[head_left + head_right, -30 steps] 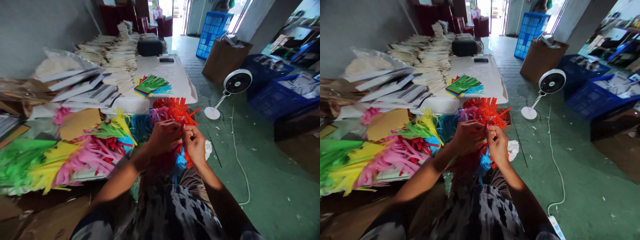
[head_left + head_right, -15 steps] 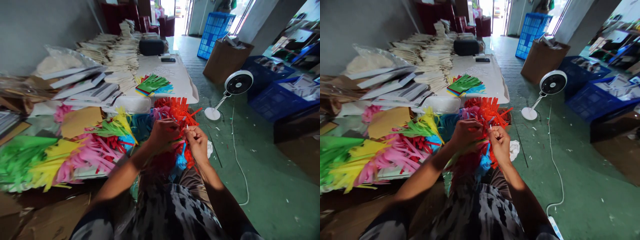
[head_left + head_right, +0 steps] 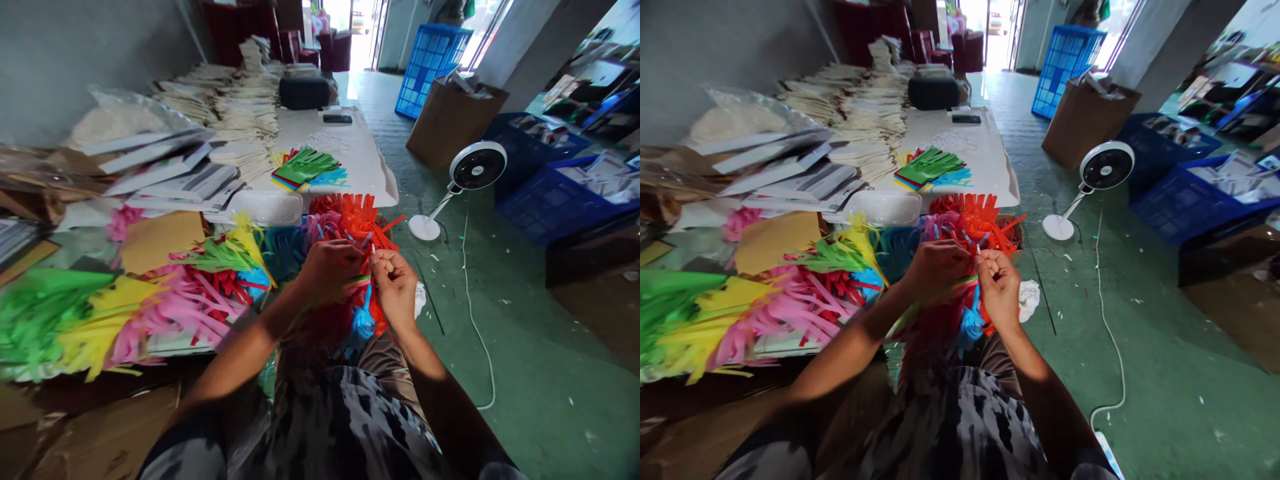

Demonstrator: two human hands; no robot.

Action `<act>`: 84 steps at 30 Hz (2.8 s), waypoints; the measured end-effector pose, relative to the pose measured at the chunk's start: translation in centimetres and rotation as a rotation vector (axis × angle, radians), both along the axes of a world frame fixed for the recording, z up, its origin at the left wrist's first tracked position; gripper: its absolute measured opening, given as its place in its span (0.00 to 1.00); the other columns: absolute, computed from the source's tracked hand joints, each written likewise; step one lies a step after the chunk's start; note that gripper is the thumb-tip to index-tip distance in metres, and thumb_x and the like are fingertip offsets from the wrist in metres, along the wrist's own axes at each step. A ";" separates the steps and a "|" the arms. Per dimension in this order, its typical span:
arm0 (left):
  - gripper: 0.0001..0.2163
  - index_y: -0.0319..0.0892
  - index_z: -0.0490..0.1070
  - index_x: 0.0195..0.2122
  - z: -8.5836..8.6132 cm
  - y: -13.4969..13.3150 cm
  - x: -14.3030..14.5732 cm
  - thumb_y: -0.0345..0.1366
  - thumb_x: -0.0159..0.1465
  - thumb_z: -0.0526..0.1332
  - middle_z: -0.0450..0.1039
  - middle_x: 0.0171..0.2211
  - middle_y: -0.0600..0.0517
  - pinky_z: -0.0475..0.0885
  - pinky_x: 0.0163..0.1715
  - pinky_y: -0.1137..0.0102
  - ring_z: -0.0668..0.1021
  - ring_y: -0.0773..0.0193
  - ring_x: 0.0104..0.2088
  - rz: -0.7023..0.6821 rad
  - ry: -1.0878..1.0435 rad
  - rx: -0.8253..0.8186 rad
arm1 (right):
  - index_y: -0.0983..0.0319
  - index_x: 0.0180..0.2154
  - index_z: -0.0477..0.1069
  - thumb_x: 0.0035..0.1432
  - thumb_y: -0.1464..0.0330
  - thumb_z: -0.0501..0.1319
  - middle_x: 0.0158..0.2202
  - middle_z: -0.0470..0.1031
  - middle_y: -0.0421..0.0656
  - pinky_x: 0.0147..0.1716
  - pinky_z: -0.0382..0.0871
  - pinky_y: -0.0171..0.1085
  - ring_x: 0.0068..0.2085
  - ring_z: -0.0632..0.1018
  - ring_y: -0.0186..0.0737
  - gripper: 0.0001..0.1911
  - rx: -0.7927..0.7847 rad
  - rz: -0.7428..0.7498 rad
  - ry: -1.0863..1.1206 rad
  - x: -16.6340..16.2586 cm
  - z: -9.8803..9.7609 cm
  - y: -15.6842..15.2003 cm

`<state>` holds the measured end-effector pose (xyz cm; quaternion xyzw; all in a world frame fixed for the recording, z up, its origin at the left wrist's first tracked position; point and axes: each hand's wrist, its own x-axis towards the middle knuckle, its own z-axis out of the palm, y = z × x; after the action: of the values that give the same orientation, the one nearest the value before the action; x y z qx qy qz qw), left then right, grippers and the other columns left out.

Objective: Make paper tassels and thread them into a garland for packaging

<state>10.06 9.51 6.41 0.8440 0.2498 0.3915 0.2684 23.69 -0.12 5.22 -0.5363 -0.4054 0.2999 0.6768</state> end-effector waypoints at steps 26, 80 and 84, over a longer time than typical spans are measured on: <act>0.05 0.47 0.83 0.38 0.9 -0.8 -0.5 0.36 0.68 0.65 0.85 0.37 0.52 0.75 0.35 0.72 0.84 0.66 0.34 0.007 0.118 0.150 | 0.58 0.33 0.69 0.67 0.58 0.63 0.23 0.61 0.33 0.25 0.54 0.35 0.24 0.60 0.32 0.13 -0.038 0.005 -0.124 0.0 -0.4 -0.1; 0.03 0.43 0.79 0.40 0.7 -0.4 0.2 0.30 0.66 0.67 0.83 0.37 0.52 0.74 0.37 0.71 0.83 0.65 0.35 0.139 0.068 0.085 | 0.58 0.36 0.72 0.70 0.54 0.63 0.24 0.67 0.34 0.26 0.57 0.37 0.24 0.64 0.33 0.15 -0.079 0.028 -0.120 -0.1 -0.5 0.2; 0.05 0.43 0.78 0.42 1.0 -0.6 0.0 0.28 0.67 0.66 0.83 0.41 0.50 0.75 0.40 0.70 0.83 0.62 0.40 0.083 0.132 0.178 | 0.57 0.42 0.69 0.69 0.56 0.64 0.22 0.64 0.31 0.26 0.56 0.36 0.23 0.62 0.33 0.12 -0.058 0.027 -0.052 -0.2 -0.8 0.3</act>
<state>10.02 8.94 7.44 0.8774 0.2660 0.3664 0.1589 23.53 0.19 4.38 -0.5580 -0.4211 0.3066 0.6460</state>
